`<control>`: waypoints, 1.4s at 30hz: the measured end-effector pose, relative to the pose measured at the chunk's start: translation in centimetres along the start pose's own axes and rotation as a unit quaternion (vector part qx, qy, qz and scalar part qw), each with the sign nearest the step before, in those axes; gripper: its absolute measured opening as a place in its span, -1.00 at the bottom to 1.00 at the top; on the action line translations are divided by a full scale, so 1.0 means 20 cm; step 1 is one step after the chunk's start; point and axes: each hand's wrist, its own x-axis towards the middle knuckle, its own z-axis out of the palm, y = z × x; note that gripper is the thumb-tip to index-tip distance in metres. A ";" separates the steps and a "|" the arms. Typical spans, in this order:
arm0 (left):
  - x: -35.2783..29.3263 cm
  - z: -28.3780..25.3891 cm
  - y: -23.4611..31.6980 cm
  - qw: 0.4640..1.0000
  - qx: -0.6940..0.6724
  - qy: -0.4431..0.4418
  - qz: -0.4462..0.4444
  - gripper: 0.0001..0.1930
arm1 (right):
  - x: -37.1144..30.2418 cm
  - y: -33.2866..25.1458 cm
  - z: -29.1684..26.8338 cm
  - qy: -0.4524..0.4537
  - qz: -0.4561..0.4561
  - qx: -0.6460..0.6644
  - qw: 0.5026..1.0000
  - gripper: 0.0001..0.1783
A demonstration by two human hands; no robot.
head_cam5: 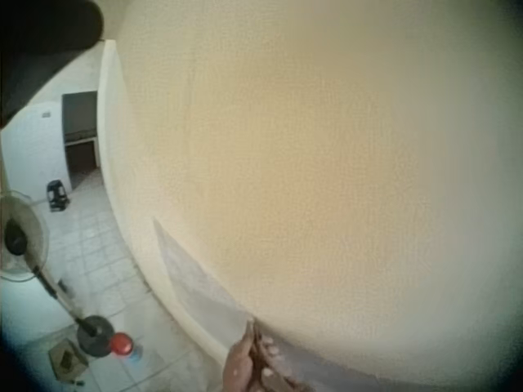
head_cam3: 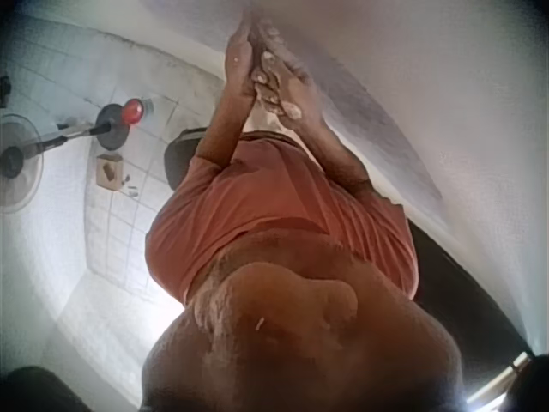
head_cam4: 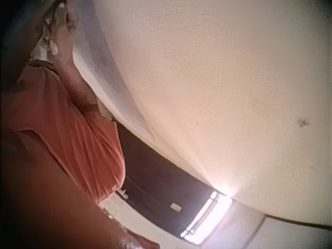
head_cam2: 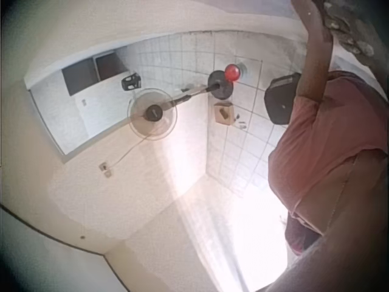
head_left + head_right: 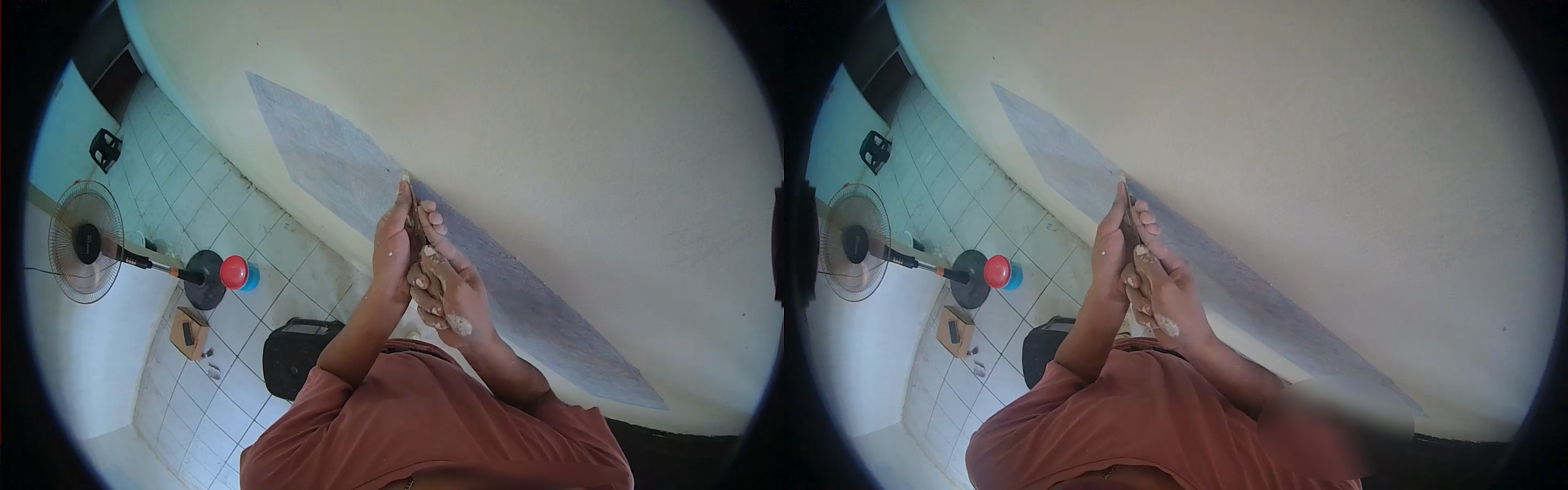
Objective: The person applies putty onto a wall and scrapes it smooth with a putty knife.
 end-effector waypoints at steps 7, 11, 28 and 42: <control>0.01 0.01 0.03 0.998 0.064 0.023 -0.017 -0.58 | 0.04 0.00 0.04 0.042 0.031 -0.004 0.999 -0.51; 0.01 -0.03 0.01 0.999 0.040 0.009 -0.010 -0.60 | 0.02 0.01 0.02 0.015 0.033 0.029 0.999 -0.52; 0.03 -0.03 0.02 0.999 0.025 -0.002 -0.021 -0.63 | 0.02 0.05 0.04 0.033 0.001 0.020 0.999 -0.55; 0.00 0.00 0.00 0.999 0.016 -0.008 -0.029 -0.71 | 0.02 0.06 -0.02 0.032 -0.012 0.000 0.999 -0.56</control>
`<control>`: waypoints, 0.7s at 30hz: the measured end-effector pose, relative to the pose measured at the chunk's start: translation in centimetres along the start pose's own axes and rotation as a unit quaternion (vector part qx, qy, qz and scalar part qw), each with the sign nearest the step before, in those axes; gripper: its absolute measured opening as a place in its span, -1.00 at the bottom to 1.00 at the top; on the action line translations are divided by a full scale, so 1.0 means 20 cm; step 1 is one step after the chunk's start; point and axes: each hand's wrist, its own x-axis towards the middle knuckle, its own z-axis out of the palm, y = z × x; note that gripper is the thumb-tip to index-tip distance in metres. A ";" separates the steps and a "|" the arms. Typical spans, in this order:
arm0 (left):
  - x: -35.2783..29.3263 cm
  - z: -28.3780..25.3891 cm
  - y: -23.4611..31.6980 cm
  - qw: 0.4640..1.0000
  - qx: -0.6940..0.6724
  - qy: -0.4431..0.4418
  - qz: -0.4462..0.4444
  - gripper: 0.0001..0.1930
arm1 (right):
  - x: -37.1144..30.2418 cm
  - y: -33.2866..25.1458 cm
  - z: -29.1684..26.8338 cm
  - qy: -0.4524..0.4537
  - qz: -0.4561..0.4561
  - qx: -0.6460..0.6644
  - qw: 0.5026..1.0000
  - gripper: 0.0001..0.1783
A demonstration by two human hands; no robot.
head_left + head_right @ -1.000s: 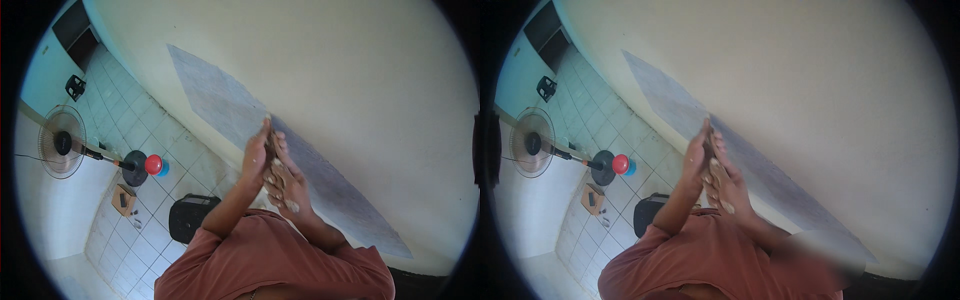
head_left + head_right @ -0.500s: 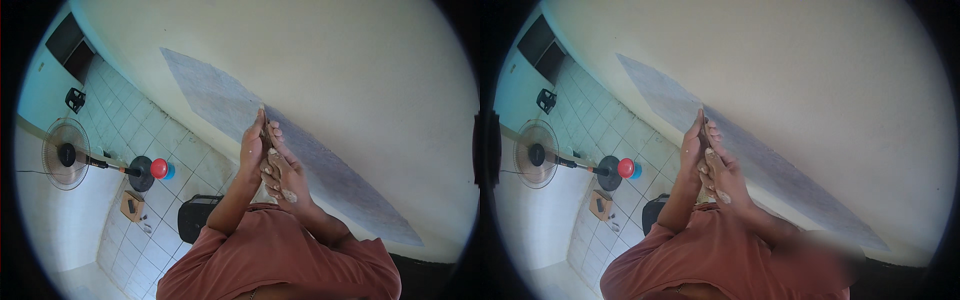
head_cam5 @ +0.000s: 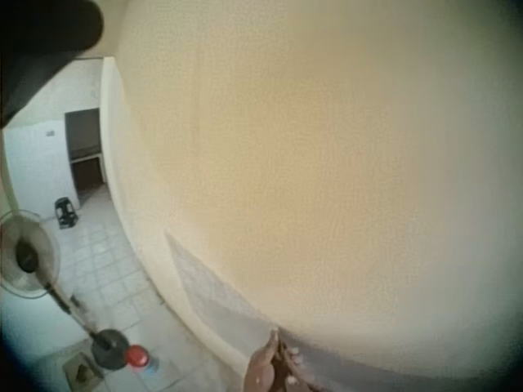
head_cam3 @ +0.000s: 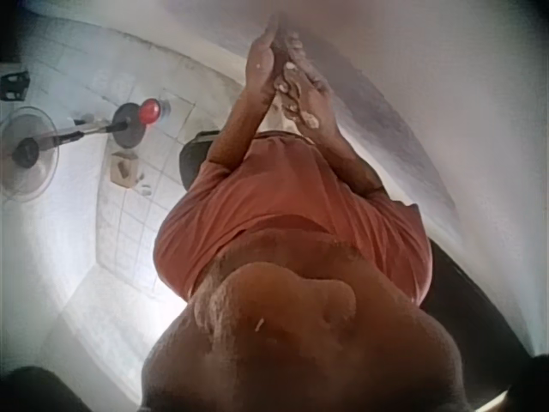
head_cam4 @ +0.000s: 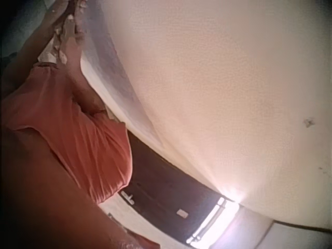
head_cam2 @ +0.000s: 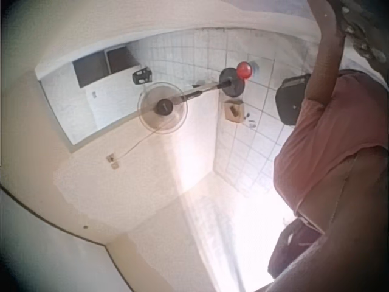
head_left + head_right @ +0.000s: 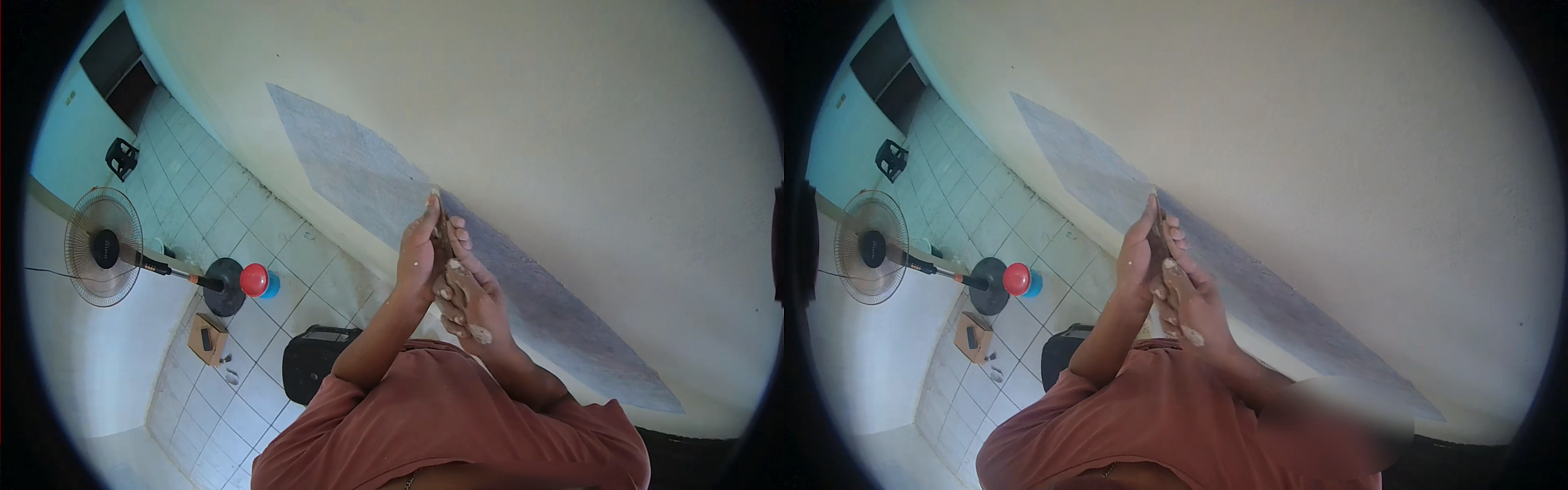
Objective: The person applies putty onto a wall and scrapes it smooth with a putty knife.
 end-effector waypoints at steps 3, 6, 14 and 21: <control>0.05 -0.02 0.03 1.000 -0.002 0.006 0.027 -0.60 | 0.03 -0.02 0.03 0.003 0.013 0.003 1.000 -0.56; 0.01 0.01 0.02 0.999 0.031 0.011 0.020 -0.59 | 0.02 -0.04 0.03 -0.014 0.020 0.028 0.999 -0.56; 0.03 0.02 0.02 0.999 0.011 0.011 0.030 -0.59 | 0.01 -0.05 0.04 -0.011 0.009 0.004 1.000 -0.53; 0.02 -0.01 -0.02 1.000 -0.008 -0.008 0.003 -0.60 | -0.04 -0.04 0.00 0.007 0.008 -0.019 1.000 -0.53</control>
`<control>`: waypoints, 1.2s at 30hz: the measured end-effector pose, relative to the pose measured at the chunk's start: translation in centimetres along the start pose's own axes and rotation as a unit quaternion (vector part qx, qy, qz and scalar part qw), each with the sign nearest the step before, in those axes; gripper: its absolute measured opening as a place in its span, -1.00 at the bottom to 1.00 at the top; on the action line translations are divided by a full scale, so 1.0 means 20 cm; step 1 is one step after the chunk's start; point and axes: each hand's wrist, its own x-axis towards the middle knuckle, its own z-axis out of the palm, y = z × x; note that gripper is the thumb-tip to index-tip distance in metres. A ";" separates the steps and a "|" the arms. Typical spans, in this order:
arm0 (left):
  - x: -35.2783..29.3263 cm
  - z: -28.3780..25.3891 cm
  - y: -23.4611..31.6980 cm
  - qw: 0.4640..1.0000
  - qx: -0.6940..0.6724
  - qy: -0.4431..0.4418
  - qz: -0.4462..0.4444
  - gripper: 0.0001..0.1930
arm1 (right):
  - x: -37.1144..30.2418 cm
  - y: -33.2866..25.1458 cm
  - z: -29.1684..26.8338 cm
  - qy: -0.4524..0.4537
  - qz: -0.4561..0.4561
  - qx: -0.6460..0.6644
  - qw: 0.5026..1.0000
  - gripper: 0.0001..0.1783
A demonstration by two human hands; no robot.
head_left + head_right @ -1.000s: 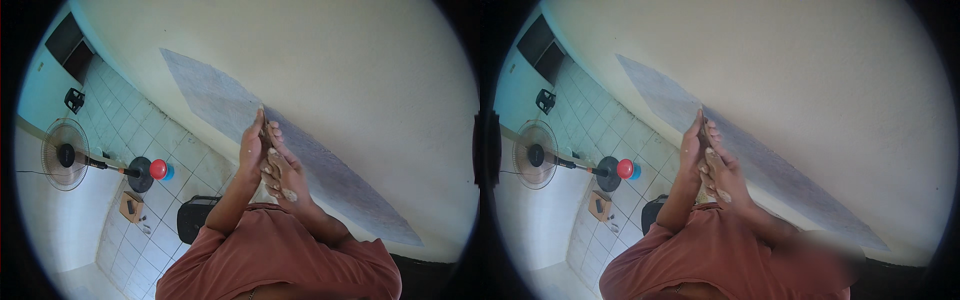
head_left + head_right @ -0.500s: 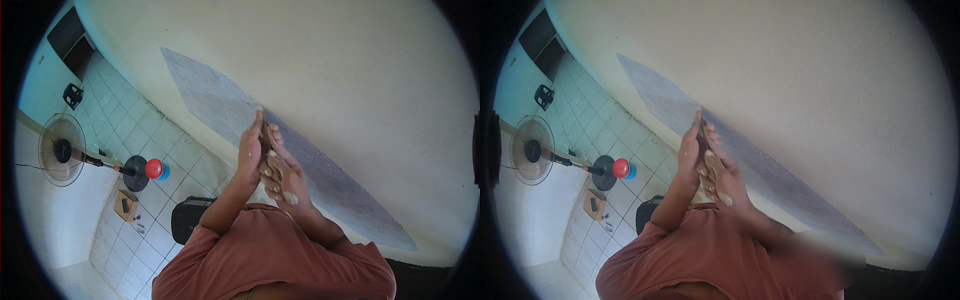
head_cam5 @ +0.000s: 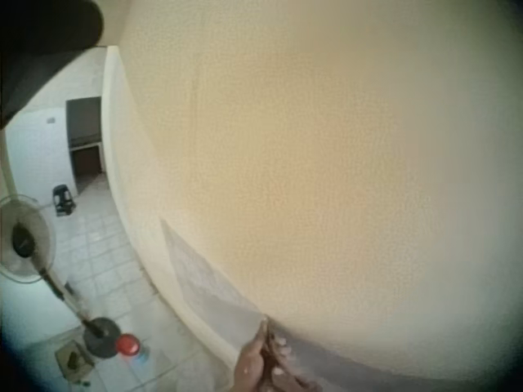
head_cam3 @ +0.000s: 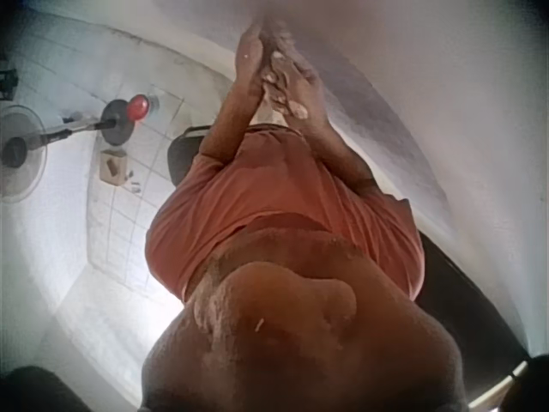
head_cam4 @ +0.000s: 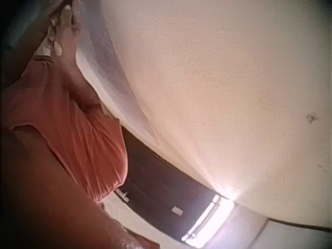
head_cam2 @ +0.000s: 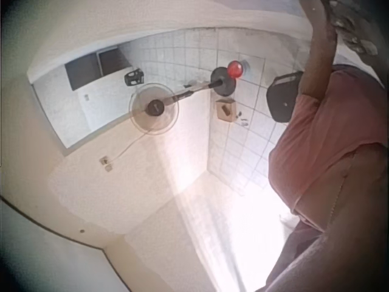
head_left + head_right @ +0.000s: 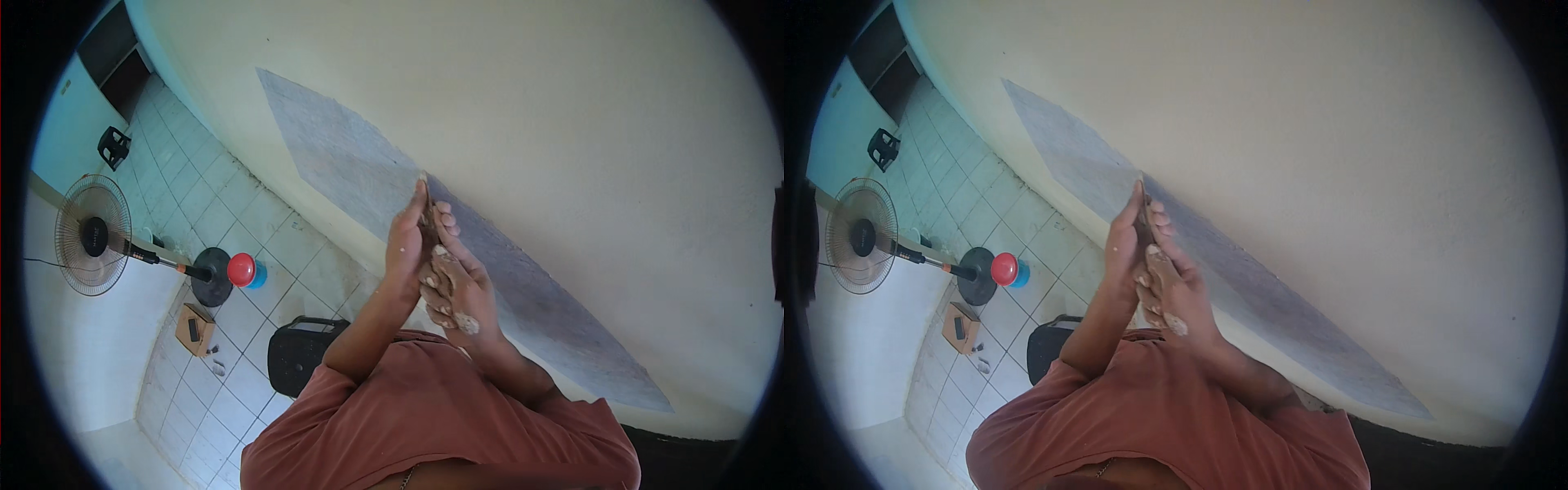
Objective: The person applies putty onto a wall and scrapes it smooth with a putty knife.
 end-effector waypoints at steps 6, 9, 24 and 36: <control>-0.02 0.01 -0.02 0.999 0.035 0.025 -0.007 -0.61 | 0.00 0.01 -0.02 -0.025 -0.005 0.015 1.000 -0.53; 0.04 -0.03 0.02 0.997 -0.073 -0.007 0.013 -0.60 | 0.02 0.01 0.03 -0.029 -0.013 0.005 0.999 -0.54; 0.00 -0.05 -0.02 0.995 0.092 0.027 0.004 -0.61 | 0.06 0.09 -0.15 -0.034 0.008 -0.026 0.999 -0.48; 0.25 -0.15 0.39 0.582 0.560 0.122 0.577 -0.38 | -0.12 0.12 -0.46 -0.065 -0.033 -0.238 0.969 -0.53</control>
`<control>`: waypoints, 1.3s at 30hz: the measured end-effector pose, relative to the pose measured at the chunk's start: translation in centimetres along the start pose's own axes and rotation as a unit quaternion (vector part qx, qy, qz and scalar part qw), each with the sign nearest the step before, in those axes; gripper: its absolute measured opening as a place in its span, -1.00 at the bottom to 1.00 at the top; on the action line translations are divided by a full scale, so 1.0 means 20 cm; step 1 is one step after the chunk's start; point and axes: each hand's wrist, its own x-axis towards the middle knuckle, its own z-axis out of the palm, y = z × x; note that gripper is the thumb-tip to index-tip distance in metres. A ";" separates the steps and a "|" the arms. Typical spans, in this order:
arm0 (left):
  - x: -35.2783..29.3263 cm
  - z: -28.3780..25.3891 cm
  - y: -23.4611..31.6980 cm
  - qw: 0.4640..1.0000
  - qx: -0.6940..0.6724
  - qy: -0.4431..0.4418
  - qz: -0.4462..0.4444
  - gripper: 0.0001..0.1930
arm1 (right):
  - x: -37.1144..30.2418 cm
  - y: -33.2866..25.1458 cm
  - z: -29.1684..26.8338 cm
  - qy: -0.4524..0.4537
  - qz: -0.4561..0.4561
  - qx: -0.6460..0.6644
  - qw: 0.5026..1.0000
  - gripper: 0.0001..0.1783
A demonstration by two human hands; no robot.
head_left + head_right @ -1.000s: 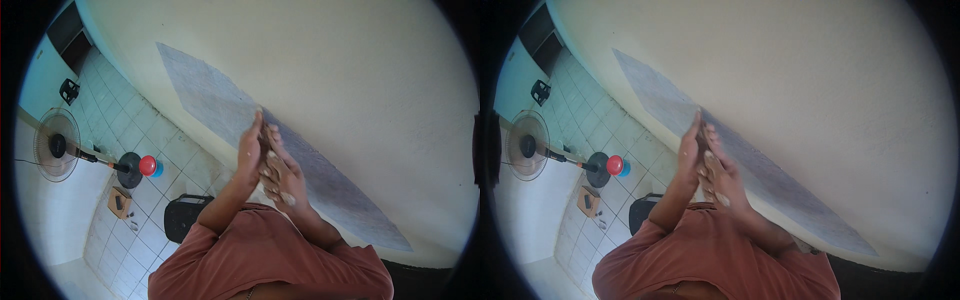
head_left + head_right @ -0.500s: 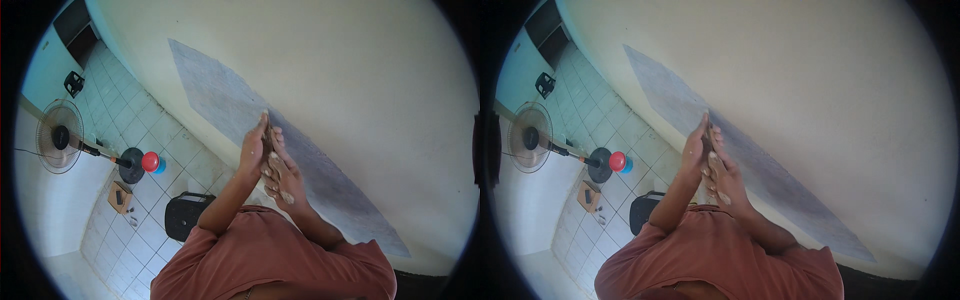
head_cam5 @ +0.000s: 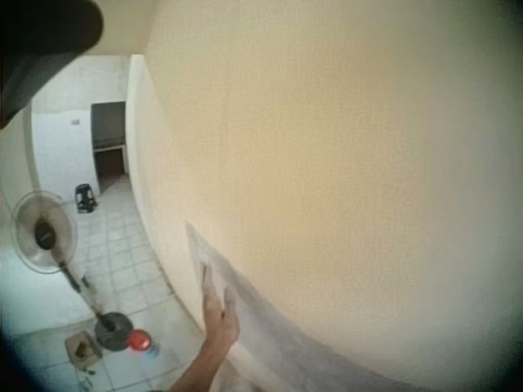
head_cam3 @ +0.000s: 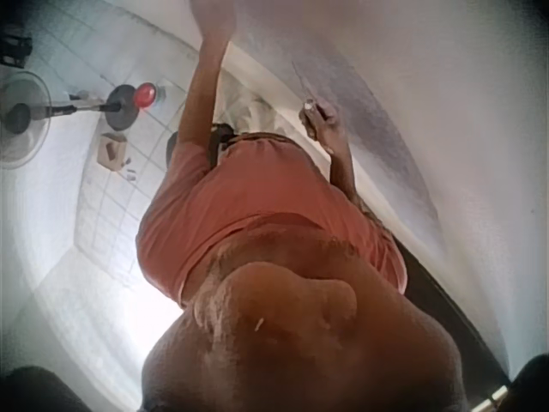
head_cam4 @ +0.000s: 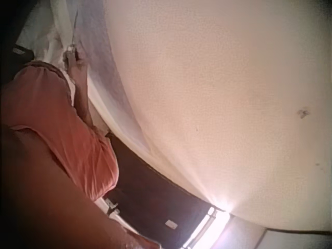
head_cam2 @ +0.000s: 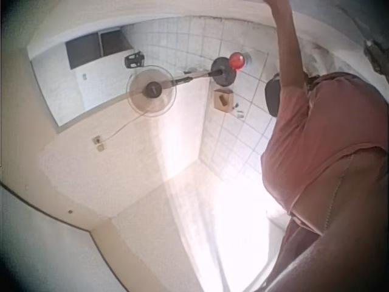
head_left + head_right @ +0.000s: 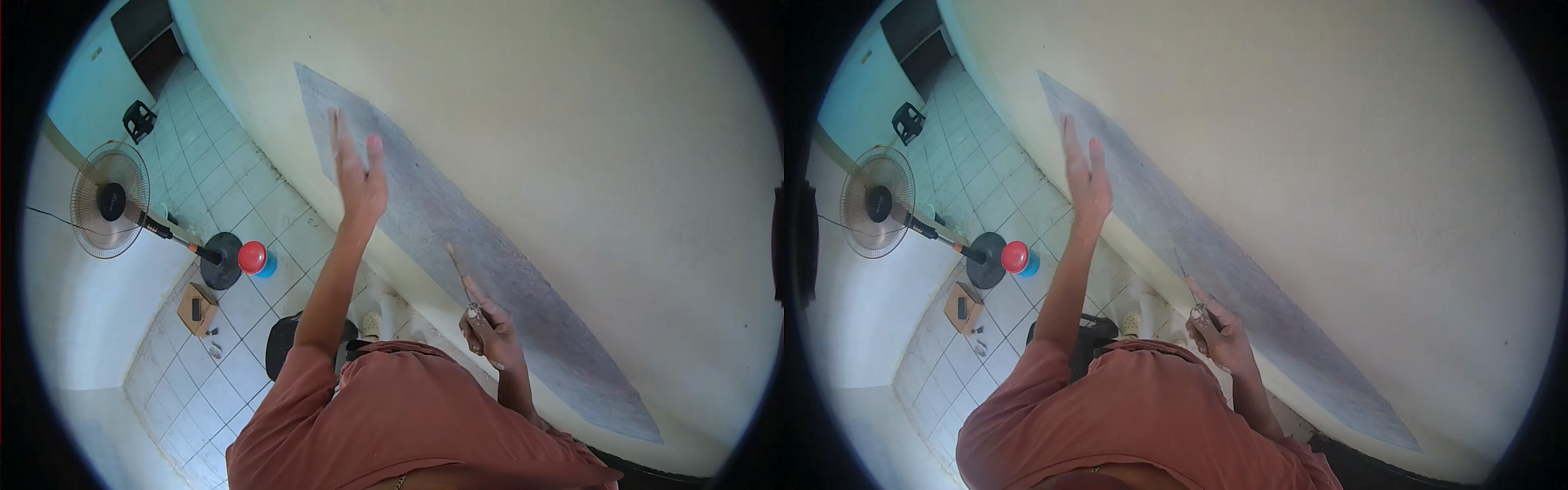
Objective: The person applies putty onto a wall and scrapes it smooth with a putty knife.
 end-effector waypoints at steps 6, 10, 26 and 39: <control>-0.33 0.24 -0.02 0.976 -0.038 -0.102 0.188 -0.37 | -0.05 -0.01 -0.06 0.040 -0.052 -0.034 0.997 -0.50; -0.66 0.01 -0.09 0.918 -0.035 -0.325 0.223 -0.47 | -0.14 -0.02 -0.12 0.079 -0.069 -0.015 0.994 -0.48; -0.97 -0.36 0.10 0.972 0.075 -0.182 -0.127 -0.70 | -0.11 0.04 -0.27 -0.022 -0.092 -0.075 0.993 -0.37; -0.02 -0.05 0.12 0.989 0.052 -0.111 0.085 -0.42 | -0.09 0.12 -0.21 -0.012 -0.072 0.064 0.995 -0.86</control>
